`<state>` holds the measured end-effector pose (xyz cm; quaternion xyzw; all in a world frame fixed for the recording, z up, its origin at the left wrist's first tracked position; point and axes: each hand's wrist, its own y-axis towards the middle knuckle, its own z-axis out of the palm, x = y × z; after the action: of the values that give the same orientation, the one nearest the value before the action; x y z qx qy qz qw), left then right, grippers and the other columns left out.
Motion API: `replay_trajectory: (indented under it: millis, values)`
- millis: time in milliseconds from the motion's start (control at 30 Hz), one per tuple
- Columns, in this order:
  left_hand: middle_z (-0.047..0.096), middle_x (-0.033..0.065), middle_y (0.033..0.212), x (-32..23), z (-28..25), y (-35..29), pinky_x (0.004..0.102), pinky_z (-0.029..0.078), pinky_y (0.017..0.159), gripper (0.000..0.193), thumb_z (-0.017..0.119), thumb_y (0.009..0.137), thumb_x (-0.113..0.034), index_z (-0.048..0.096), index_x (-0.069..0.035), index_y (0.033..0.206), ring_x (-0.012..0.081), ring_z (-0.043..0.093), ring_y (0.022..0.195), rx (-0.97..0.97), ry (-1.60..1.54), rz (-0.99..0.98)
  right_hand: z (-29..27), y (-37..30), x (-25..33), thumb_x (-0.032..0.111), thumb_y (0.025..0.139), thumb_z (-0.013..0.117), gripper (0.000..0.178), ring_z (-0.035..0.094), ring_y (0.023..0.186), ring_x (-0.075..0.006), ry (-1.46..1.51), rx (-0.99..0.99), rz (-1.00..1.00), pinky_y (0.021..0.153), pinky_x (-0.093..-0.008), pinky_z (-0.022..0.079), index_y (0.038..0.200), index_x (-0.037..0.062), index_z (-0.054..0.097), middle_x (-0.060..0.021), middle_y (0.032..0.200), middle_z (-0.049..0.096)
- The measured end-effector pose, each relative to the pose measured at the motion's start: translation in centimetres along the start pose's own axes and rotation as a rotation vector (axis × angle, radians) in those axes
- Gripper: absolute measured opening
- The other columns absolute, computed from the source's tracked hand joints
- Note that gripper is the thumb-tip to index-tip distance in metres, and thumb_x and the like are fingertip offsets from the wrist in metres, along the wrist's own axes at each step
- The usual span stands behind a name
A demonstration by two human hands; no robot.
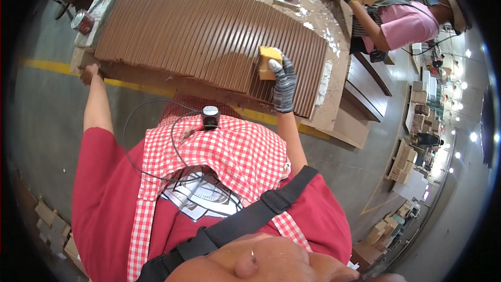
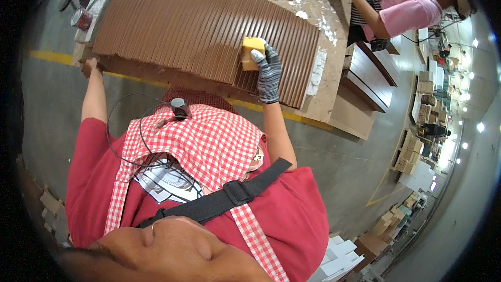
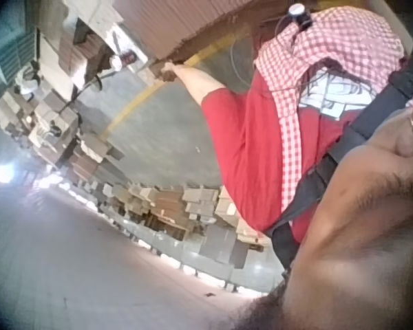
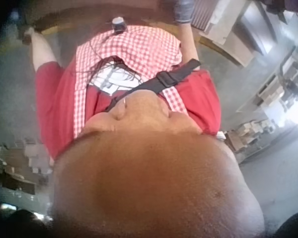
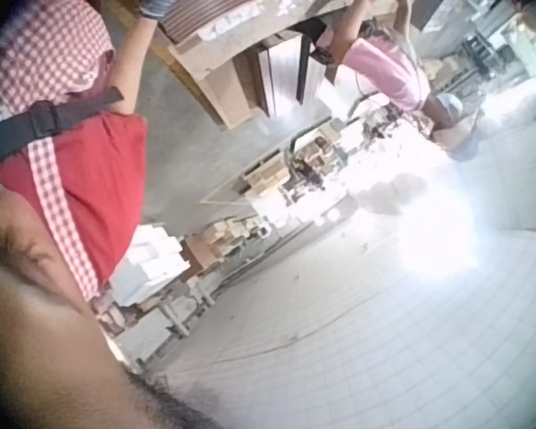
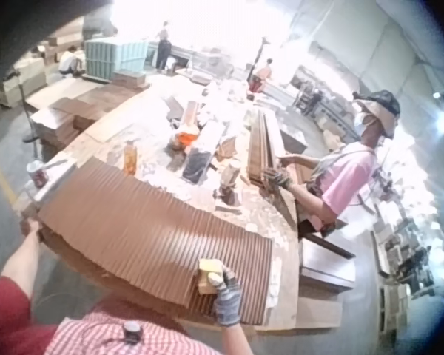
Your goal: The person sands the surface of a grooved wooden panel using a hand-held block.
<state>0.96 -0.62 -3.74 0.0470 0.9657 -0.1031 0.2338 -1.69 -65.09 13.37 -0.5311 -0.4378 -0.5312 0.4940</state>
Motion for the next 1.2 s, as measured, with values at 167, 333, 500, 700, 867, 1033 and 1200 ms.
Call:
replay_trajectory:
  millis: [167,333,500,700,867,1033,1200]
  values:
    - [0.046,0.0349,0.115,2.2,-0.4,3.1,0.0506,0.041,0.092,0.071,0.049,0.085,-0.047,0.042,0.019,0.110,0.0448,0.046,0.110,-0.171,-0.086,0.011,0.7,-0.6,0.2,0.031,0.080,0.069,0.047,0.058,0.094,-0.0168,0.006,-0.004,-0.019,0.082,-0.0313,0.048,0.118,0.0072,0.057,-0.0066,0.104,0.061]
    - [0.047,0.0354,0.115,0.8,-1.3,-0.5,0.0510,0.039,0.094,0.069,0.039,0.090,-0.047,0.043,0.019,0.110,0.0455,0.046,0.110,-0.093,-0.113,0.014,0.1,-1.1,0.4,0.028,0.083,0.067,0.043,0.058,0.093,-0.0154,0.033,0.001,-0.039,0.082,-0.0301,0.048,0.119,0.0066,0.057,-0.0058,0.104,0.061]
    - [0.046,0.0307,0.121,1.2,-2.2,0.6,0.0494,0.032,0.099,0.056,0.050,0.084,-0.035,0.049,0.015,0.110,0.0420,0.045,0.114,-0.103,-0.222,-0.079,0.3,-1.1,0.1,0.027,0.085,0.066,0.042,0.056,0.094,-0.0138,0.017,0.027,-0.071,0.082,-0.0296,0.047,0.119,0.0061,0.056,-0.0045,0.105,0.060]
    - [0.049,0.0315,0.117,1.6,-0.5,1.4,0.0494,0.035,0.097,0.061,0.039,0.089,-0.044,0.046,0.013,0.111,0.0423,0.044,0.113,-0.156,-0.142,-0.045,-0.1,-0.9,-0.9,0.026,0.086,0.064,0.041,0.056,0.095,-0.0140,0.060,0.012,-0.076,0.082,-0.0290,0.047,0.120,0.0063,0.056,-0.0058,0.108,0.059]
    - [0.049,0.0320,0.116,1.9,-1.1,1.0,0.0493,0.034,0.097,0.065,0.033,0.092,-0.045,0.045,0.016,0.111,0.0435,0.044,0.112,-0.178,0.000,0.048,-0.3,-0.8,-1.3,0.027,0.086,0.064,0.041,0.057,0.096,-0.0153,0.020,-0.006,-0.114,0.083,-0.0296,0.047,0.121,0.0068,0.056,-0.0063,0.109,0.059]
    - [0.052,0.0340,0.110,0.9,-1.5,-2.0,0.0494,0.033,0.097,0.069,0.025,0.093,-0.047,0.048,0.016,0.108,0.0455,0.048,0.108,-0.251,-0.172,0.042,-0.9,-0.7,-2.1,0.023,0.085,0.065,0.041,0.057,0.096,-0.0157,0.063,-0.020,-0.082,0.085,-0.0306,0.047,0.121,0.0065,0.056,-0.0058,0.110,0.059]
    - [0.052,0.0338,0.110,1.9,-1.5,-0.8,0.0485,0.031,0.099,0.071,0.025,0.093,-0.048,0.048,0.017,0.108,0.0458,0.048,0.107,-0.254,-0.168,0.046,-1.1,-0.8,-2.5,0.019,0.086,0.064,0.039,0.056,0.100,-0.0157,0.112,-0.008,-0.074,0.087,-0.0296,0.046,0.122,0.0055,0.055,-0.0059,0.113,0.059]
